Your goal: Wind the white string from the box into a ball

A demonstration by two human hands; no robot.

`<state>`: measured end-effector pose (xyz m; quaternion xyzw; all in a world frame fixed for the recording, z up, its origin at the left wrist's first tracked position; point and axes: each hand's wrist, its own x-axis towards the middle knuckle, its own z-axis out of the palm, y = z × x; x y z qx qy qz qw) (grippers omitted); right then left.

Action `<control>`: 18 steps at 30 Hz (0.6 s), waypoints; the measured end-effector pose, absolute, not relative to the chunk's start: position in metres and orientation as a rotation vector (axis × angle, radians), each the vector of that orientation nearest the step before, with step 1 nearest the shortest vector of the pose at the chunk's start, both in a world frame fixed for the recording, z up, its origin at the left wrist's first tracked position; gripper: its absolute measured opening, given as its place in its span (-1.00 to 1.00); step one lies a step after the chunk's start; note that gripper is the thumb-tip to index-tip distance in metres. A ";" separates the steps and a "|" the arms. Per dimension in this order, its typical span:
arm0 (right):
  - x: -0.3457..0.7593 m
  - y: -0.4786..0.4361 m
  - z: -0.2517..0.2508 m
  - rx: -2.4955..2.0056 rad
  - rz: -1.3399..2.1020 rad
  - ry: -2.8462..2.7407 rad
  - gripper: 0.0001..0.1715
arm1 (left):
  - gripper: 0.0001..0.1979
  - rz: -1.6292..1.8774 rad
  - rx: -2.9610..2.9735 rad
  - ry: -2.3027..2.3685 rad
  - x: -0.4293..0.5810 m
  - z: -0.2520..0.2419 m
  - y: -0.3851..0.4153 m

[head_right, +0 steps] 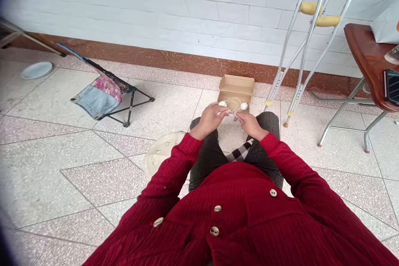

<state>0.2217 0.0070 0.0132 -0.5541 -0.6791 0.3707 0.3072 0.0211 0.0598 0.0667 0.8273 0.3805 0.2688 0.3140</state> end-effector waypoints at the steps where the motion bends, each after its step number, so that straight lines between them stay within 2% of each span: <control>1: 0.220 0.003 0.015 -1.419 1.042 -1.813 -0.56 | -0.71 0.719 2.185 0.993 0.022 0.068 0.065; 8: 0.221 0.001 0.019 -1.179 1.471 -1.441 -0.53 | -0.65 0.789 1.965 0.830 0.027 0.077 0.060; 11: 0.229 0.012 0.019 -1.207 1.510 -1.096 -0.43 | -0.69 0.758 2.018 0.798 0.020 0.076 0.044; 16: 0.231 0.023 0.020 -1.259 1.552 -0.776 -0.49 | -0.69 0.565 2.076 0.866 0.001 0.059 0.022; 18: 0.228 0.023 0.020 -1.259 1.541 -0.773 -0.45 | -0.68 0.532 2.012 0.906 -0.005 0.052 0.017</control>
